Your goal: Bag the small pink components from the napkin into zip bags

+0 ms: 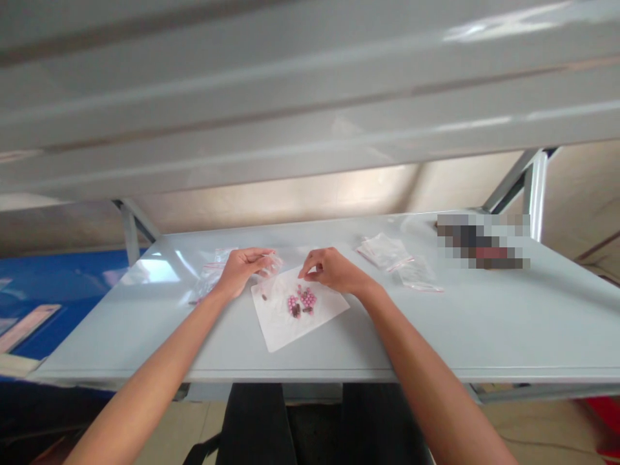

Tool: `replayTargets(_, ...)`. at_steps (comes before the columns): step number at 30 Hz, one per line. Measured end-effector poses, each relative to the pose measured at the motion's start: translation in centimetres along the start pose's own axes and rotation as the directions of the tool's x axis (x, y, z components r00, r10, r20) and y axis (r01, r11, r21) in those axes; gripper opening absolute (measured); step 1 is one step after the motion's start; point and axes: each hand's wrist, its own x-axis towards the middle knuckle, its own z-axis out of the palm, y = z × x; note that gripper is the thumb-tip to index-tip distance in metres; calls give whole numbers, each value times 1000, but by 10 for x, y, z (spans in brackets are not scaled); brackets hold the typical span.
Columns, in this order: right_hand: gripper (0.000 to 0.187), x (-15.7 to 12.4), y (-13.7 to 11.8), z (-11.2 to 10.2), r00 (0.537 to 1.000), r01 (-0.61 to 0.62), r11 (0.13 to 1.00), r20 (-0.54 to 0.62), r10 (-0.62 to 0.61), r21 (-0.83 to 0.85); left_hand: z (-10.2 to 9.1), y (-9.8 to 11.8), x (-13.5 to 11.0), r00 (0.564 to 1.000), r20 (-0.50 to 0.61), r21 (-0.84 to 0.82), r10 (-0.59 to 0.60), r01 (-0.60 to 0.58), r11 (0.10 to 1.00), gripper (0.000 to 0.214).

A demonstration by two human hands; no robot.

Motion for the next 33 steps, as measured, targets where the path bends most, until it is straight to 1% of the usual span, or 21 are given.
replayTargets(1,16,0,0,1,999,-1,1000,46,0,15,1,1,0,1000,2,4,-5,5,1000,49)
replayTargets(3,15,1,-2,4,995,-7,1000,96,4,28,2,3,-1,1000,5,14,-7,7,1000,50)
replayTargets(8,15,5,-5,11,995,-17,998,95,22,-62,3,3,-1,1000,27,27,-16,15,1000,52)
replayTargets(12,13,7,-3,13,995,-11,991,99,24,-130,3,0,-1,998,47,41,-31,29,999,51)
replayTargets(14,11,7,-3,12,998,-20,990,49,26,-138,4,-1,-1,998,50,50,-33,30,998,51)
replayTargets(15,10,7,-3,12,1000,-19,992,-3,19,-123,4,-1,-1,998,54,54,-32,29,998,51)
replayTargets(17,12,8,-6,13,992,-1,999,-124,-4,-46,5,0,-2,998,62,62,-24,20,998,50)
replayTargets(19,16,9,-11,17,977,25,998,-211,-14,51,6,1,-3,997,76,78,-13,7,997,50)
replayTargets(22,21,12,-19,24,971,50,990,-240,-18,129,7,3,-5,994,112,119,-4,-9,993,48)
replayTargets(24,24,12,-22,25,977,79,985,-210,-45,155,6,4,-5,991,132,136,-2,-16,991,46)
replayTargets(26,29,9,-21,20,985,90,978,-163,-60,186,5,4,-5,992,123,130,4,-20,991,45)
replayTargets(27,31,7,-19,14,990,76,979,-134,-51,188,4,3,-4,995,104,123,8,-21,992,46)
replayTargets(28,32,5,-17,9,994,49,984,-104,-32,172,4,2,-3,997,80,115,12,-22,993,46)
replayTargets(30,29,0,-10,-2,1000,-14,996,-11,15,86,2,1,-1,999,41,99,14,-18,995,48)
replayTargets(33,21,-4,-2,-10,988,-60,998,143,60,0,2,-2,0,1000,25,90,12,-14,996,47)
